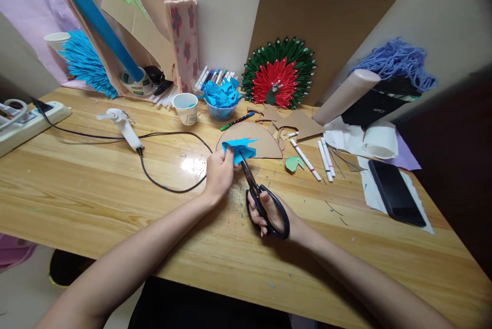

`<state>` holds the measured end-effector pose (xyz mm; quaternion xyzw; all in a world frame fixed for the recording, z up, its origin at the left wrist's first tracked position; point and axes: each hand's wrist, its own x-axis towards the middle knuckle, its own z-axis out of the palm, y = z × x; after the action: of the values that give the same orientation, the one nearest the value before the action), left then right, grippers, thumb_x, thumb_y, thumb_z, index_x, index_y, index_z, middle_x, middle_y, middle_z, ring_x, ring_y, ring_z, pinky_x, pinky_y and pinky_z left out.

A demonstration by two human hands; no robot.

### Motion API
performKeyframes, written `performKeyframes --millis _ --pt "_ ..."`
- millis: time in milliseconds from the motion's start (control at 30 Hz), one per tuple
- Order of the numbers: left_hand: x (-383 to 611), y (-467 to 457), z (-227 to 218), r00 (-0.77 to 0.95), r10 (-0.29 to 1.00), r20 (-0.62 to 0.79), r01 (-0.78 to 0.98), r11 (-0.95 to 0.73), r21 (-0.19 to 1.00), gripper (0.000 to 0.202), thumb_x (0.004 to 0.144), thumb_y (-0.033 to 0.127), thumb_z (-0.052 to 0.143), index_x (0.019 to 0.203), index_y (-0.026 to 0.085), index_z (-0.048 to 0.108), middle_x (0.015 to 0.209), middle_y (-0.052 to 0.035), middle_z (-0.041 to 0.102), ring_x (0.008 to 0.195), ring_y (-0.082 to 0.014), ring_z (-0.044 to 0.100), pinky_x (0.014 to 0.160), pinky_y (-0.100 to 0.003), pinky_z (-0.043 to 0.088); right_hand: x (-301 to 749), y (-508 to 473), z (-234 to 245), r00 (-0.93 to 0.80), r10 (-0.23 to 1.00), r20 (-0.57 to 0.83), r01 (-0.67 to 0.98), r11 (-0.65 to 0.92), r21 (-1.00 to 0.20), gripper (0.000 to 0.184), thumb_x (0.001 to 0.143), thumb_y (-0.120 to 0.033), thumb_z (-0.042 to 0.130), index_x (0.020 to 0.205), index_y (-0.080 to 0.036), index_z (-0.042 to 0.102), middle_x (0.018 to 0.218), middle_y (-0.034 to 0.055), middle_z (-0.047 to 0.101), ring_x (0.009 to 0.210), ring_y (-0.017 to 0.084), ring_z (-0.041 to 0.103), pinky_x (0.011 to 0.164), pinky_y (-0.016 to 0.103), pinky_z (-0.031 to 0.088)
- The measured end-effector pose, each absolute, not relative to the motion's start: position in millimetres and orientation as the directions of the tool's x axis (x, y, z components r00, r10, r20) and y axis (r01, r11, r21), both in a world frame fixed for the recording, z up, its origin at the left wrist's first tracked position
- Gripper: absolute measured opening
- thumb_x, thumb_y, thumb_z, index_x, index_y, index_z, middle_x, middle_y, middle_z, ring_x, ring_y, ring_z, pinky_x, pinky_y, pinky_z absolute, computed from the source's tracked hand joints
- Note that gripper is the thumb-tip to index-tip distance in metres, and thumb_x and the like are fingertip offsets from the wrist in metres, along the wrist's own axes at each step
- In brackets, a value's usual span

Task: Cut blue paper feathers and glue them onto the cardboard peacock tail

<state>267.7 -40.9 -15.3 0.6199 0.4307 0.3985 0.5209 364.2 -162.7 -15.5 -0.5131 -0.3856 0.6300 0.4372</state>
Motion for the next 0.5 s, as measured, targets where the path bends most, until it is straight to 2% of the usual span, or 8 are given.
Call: performKeyframes --millis 200,500 --pt "268.7 -41.6 -14.3 0.308 0.949 0.062 0.112 -0.101 0.989 0.060 0.081 0.067 0.035 0.048 0.017 0.042 0.043 0.0034 0.039 0.041 -0.0082 0.032 0.042 -0.024 0.021 363.7 -162.8 -14.3 -0.087 0.941 -0.328 -0.148 -0.338 -0.929 0.073 0.054 -0.090 0.038 0.073 -0.019 0.041 0.040 -0.0113 0.036 0.030 0.004 0.032 0.030 0.017 0.035" --pt "269.8 -43.2 -12.8 0.299 0.950 0.087 0.117 -0.127 0.985 0.061 0.078 0.069 0.038 0.044 0.018 0.041 0.041 0.0030 0.038 0.040 -0.0088 0.031 0.042 -0.024 0.021 363.4 -163.1 -17.5 -0.058 0.954 -0.293 -0.158 -0.299 -0.941 0.069 0.058 -0.087 0.039 0.074 -0.020 0.041 0.042 -0.0106 0.036 0.032 0.004 0.032 0.031 0.016 0.037"
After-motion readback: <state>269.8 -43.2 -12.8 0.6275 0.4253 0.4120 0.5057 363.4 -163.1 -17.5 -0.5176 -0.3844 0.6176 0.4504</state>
